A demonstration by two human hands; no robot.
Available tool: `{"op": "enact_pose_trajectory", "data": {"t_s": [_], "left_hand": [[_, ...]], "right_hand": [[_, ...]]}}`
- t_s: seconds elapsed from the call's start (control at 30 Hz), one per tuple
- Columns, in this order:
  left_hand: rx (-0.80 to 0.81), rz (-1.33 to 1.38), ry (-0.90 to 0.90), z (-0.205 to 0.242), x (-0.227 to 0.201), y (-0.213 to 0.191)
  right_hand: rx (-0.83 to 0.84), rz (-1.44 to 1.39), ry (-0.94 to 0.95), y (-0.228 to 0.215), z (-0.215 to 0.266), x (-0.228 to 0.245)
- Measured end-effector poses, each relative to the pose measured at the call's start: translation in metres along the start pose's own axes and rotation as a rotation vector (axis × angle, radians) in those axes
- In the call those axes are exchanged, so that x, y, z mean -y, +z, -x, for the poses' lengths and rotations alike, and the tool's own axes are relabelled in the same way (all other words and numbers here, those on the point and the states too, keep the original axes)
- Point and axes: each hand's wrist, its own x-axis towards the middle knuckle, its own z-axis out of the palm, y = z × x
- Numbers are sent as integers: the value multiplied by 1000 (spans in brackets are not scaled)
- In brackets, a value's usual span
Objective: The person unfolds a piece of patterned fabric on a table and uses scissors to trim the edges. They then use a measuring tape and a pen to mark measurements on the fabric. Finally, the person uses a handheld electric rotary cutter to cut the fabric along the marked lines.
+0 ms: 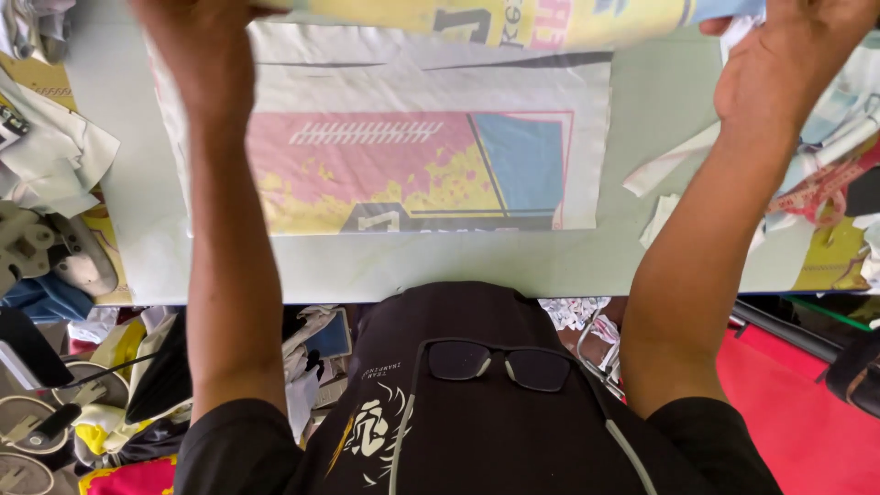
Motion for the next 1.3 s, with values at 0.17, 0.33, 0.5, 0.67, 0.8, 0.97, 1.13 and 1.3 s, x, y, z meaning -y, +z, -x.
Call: {"op": "enact_pose_trajectory", "data": {"t_s": [0.17,0.33,0.5,0.67,0.8,0.97,1.13,1.3], "left_hand": [[61,136,-134,52,-46,-59],[106,73,-444,151,-6,-79],[92,-4,-588,210,35,-87],[-24,-83,-550,211,31,-92],[-91,-125,-524,216,49,-97],[-62,-116,-587,217,49,-99],[-86,-24,-646,207,19,-105],[-71,18,-652,204,-1,-118]], "right_hand": [[-102,90,500,4,63,56],[1,224,702,22,148,18],[117,436,576,19,200,-14],[141,536,503,19,207,-18],[143,533,373,25,213,-33],[270,861,-147,45,250,-31],[580,862,-206,79,299,-23],[586,858,-157,78,302,-29]]}}
